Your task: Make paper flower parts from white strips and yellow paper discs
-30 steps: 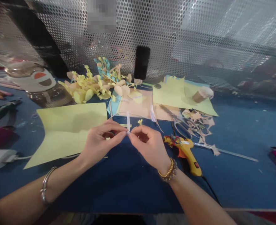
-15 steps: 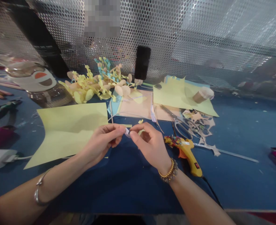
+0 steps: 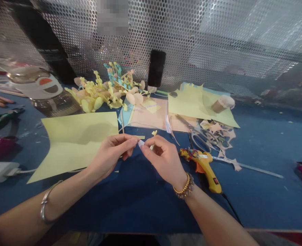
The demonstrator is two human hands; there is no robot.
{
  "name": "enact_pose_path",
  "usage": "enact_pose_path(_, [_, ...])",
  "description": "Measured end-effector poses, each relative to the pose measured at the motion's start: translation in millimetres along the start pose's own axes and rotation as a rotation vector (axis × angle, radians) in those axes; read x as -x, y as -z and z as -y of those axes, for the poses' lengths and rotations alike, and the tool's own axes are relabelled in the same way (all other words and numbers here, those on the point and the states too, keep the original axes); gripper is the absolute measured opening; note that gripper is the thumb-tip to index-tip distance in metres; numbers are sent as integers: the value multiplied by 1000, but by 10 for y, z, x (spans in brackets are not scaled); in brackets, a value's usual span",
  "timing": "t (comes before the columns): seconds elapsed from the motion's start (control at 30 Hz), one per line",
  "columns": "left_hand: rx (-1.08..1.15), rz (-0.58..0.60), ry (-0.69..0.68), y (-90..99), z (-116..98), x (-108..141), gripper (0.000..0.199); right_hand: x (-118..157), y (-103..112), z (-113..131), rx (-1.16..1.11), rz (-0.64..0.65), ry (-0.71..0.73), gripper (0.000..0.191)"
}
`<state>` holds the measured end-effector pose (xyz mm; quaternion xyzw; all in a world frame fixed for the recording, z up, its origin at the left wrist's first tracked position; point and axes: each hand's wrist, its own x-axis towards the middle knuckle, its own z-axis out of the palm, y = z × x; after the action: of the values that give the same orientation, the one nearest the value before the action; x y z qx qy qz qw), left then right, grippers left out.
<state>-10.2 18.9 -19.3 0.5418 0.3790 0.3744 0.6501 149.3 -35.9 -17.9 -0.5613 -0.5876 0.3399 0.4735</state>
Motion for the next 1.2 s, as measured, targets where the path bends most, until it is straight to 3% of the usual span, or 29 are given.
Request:
enact_pose_path(0.4, [-59,-44,-49,0,4,4,10,-8,2,-2,-4,36,-26,16])
enact_pose_path(0.83, [-71,-86,-74,9,22,-1,10,11,12,2,-235,108,-189,21])
enact_pose_path(1.2, [-138,-111,-110,-20,-21,35,7,18,13,8,-177,91,-146,20])
